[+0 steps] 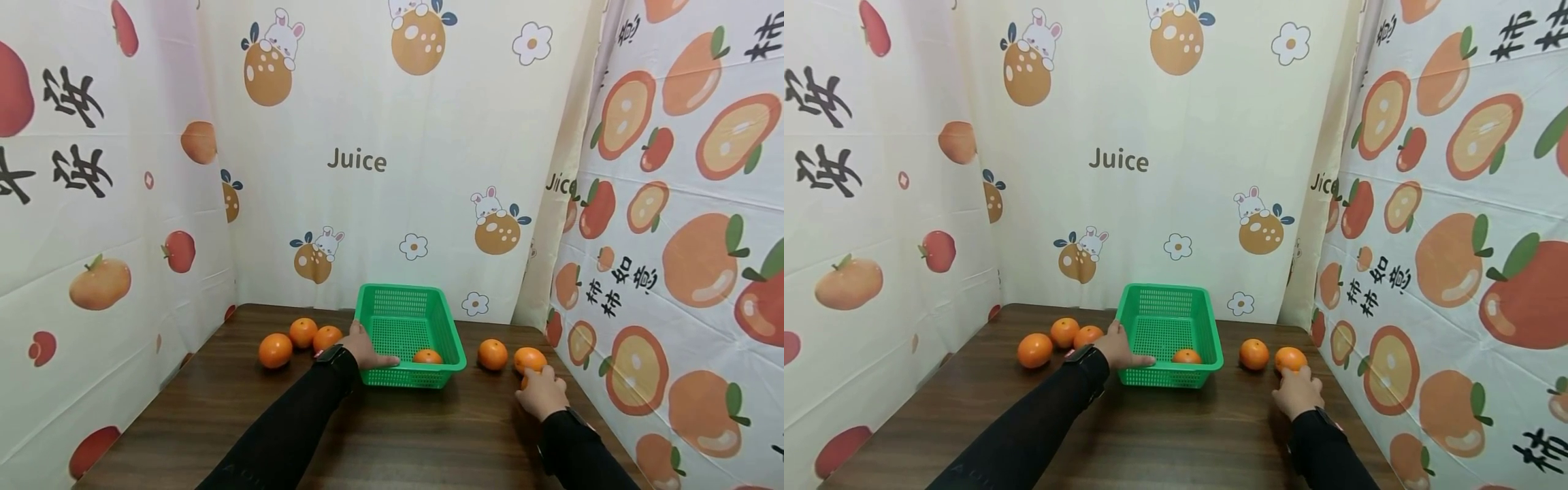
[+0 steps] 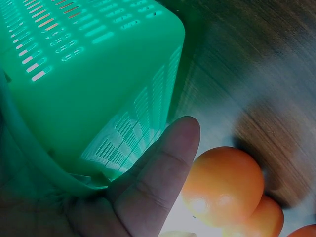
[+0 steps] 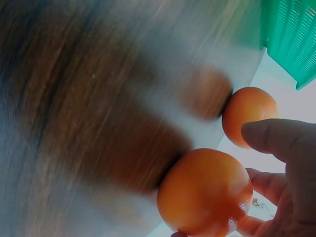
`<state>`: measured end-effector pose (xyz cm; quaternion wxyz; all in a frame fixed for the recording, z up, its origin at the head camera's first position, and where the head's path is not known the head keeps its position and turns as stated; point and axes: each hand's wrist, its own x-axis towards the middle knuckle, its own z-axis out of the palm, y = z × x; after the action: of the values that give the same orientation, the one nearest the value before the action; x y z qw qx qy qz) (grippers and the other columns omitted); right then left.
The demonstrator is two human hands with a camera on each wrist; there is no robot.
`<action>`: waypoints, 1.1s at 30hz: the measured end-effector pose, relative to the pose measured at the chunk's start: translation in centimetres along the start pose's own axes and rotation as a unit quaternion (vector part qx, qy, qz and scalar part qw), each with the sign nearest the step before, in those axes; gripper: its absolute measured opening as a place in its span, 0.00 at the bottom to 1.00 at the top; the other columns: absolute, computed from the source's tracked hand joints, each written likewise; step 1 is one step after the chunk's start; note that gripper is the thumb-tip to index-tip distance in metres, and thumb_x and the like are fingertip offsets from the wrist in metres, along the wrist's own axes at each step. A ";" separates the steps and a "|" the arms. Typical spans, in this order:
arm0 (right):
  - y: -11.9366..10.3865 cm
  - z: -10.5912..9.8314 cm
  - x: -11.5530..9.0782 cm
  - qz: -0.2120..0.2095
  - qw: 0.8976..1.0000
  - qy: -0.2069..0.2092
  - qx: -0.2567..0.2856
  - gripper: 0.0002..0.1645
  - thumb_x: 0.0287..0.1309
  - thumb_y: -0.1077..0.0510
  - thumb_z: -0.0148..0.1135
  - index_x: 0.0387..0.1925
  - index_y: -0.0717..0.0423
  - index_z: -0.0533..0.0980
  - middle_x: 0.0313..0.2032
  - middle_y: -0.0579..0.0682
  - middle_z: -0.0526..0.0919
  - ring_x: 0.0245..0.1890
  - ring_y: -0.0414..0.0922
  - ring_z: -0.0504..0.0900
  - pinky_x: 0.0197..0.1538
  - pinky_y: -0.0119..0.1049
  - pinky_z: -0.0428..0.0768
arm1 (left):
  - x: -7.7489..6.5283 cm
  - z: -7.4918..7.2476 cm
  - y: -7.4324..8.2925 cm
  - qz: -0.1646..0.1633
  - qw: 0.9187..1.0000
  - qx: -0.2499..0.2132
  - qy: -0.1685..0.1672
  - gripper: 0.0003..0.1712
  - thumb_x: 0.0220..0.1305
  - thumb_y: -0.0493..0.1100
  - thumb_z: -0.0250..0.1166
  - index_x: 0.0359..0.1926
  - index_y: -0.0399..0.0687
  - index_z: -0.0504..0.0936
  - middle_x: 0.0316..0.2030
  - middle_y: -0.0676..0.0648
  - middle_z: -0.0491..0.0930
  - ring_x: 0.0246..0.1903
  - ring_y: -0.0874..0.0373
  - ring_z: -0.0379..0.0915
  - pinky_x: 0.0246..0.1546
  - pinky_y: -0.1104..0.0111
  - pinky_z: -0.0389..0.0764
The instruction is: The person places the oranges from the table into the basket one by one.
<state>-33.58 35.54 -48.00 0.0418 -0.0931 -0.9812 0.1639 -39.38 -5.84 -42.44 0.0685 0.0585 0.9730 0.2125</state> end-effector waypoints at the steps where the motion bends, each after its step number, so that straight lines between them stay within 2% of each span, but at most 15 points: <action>1: 0.0 0.1 0.0 0.001 1.000 0.001 -0.002 0.38 0.68 0.54 0.68 0.73 0.66 0.69 0.66 0.81 0.58 0.54 0.78 0.64 0.51 0.68 0.75 | 0.0 0.0 0.0 0.000 1.000 0.000 0.000 0.78 0.54 0.84 0.69 0.85 0.36 0.48 0.86 0.36 0.43 0.54 0.42 0.80 0.57 0.51 0.83; 5: 0.2 0.6 0.1 0.003 1.000 0.008 0.000 0.35 0.67 0.57 0.68 0.72 0.64 0.70 0.66 0.81 0.55 0.53 0.78 0.63 0.47 0.68 0.76 | -0.1 0.0 0.0 0.002 1.000 -0.001 0.003 0.78 0.53 0.84 0.69 0.85 0.36 0.48 0.86 0.36 0.43 0.54 0.42 0.80 0.57 0.51 0.83; 9: 0.2 1.0 -0.2 0.000 1.000 0.000 0.005 0.33 0.65 0.61 0.67 0.69 0.65 0.70 0.64 0.84 0.53 0.51 0.80 0.61 0.49 0.71 0.73 | -0.2 0.0 0.0 0.002 1.000 -0.003 0.002 0.78 0.53 0.84 0.68 0.85 0.37 0.48 0.86 0.36 0.42 0.57 0.42 0.79 0.60 0.50 0.82; 12: -0.1 0.9 -0.6 -0.003 1.000 -0.016 0.001 0.33 0.65 0.64 0.64 0.70 0.65 0.69 0.62 0.86 0.55 0.50 0.80 0.62 0.52 0.70 0.70 | -0.3 0.0 0.0 0.005 1.000 -0.002 0.002 0.77 0.54 0.84 0.68 0.85 0.36 0.49 0.86 0.36 0.42 0.57 0.41 0.79 0.60 0.50 0.82; 17: -0.4 0.6 -0.9 -0.005 1.000 -0.029 -0.005 0.27 0.71 0.64 0.57 0.70 0.62 0.70 0.61 0.84 0.58 0.46 0.78 0.66 0.50 0.70 0.74 | -0.4 -0.1 0.0 0.005 1.000 -0.008 0.003 0.77 0.54 0.84 0.68 0.85 0.36 0.48 0.86 0.36 0.42 0.56 0.41 0.79 0.60 0.51 0.82; 19: -0.3 0.7 -0.8 -0.006 1.000 -0.031 -0.005 0.28 0.71 0.63 0.58 0.70 0.62 0.70 0.61 0.83 0.57 0.44 0.77 0.67 0.49 0.71 0.75 | -0.5 -0.1 0.0 0.004 1.000 -0.012 0.004 0.77 0.54 0.84 0.68 0.85 0.36 0.48 0.86 0.36 0.42 0.57 0.41 0.78 0.61 0.51 0.81; 23: 0.1 1.0 -0.5 -0.013 0.999 -0.024 -0.026 0.33 0.67 0.60 0.69 0.68 0.65 0.69 0.59 0.83 0.58 0.41 0.77 0.71 0.47 0.71 0.77 | -0.5 0.0 0.0 0.007 1.000 -0.012 0.002 0.77 0.55 0.84 0.67 0.85 0.37 0.48 0.86 0.36 0.41 0.55 0.42 0.79 0.59 0.52 0.82; 26: 0.2 1.1 -0.3 -0.015 0.999 -0.016 -0.040 0.36 0.63 0.56 0.75 0.66 0.66 0.69 0.55 0.81 0.60 0.36 0.72 0.75 0.44 0.68 0.79 | -0.3 0.1 -0.2 0.009 1.000 -0.007 -0.001 0.78 0.55 0.85 0.66 0.85 0.37 0.48 0.86 0.36 0.41 0.53 0.42 0.79 0.58 0.52 0.82; 30: 0.2 1.2 -0.1 -0.027 0.999 -0.016 -0.042 0.42 0.57 0.55 0.79 0.68 0.64 0.71 0.52 0.79 0.64 0.33 0.64 0.77 0.40 0.60 0.80 | 0.6 0.5 -0.5 0.002 1.000 -0.002 -0.004 0.79 0.53 0.86 0.66 0.85 0.38 0.47 0.86 0.37 0.41 0.52 0.43 0.79 0.57 0.53 0.83; 33: 0.0 1.2 -0.3 -0.049 0.998 -0.023 -0.044 0.44 0.53 0.55 0.80 0.69 0.63 0.72 0.51 0.80 0.68 0.35 0.61 0.79 0.41 0.58 0.81 | 1.4 0.9 -0.8 -0.002 1.000 0.001 -0.006 0.79 0.52 0.86 0.66 0.86 0.39 0.47 0.86 0.38 0.40 0.48 0.45 0.79 0.54 0.54 0.83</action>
<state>-33.47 35.08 -49.17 0.0226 -0.0432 -0.9915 0.1204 -40.72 -5.97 -43.69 0.0743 0.0575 0.9729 0.2115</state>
